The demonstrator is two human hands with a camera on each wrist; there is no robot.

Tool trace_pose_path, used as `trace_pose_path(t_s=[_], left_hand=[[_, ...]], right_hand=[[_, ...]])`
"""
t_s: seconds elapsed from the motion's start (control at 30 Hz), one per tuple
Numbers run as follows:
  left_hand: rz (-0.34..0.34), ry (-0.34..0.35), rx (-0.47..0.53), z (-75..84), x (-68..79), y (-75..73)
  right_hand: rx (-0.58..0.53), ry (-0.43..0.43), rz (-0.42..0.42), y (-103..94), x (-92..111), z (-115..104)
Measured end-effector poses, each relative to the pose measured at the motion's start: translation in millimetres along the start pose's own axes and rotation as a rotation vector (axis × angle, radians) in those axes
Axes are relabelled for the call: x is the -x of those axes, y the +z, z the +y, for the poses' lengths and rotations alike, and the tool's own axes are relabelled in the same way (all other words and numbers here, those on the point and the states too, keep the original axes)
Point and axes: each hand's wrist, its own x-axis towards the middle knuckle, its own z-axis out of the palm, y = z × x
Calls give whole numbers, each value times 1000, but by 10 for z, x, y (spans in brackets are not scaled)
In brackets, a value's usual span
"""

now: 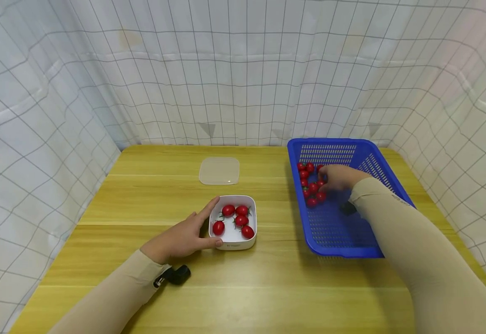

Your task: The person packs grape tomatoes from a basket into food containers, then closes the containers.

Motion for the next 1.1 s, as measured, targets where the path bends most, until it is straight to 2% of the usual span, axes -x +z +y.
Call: trace_pose_path(t_s=[0.27, 0.53, 0.83, 1.1], left_hand=[[1, -11, 1, 0, 7, 7], [2, -19, -4, -2, 7, 9], [1, -31, -14, -11, -1, 10], [5, -11, -5, -19, 1, 16]], right_hand=[[23, 5, 3, 9, 4, -13], [28, -49, 32, 4, 21, -22], [24, -50, 39, -12, 46, -36], [38, -30, 2, -22, 68, -49]])
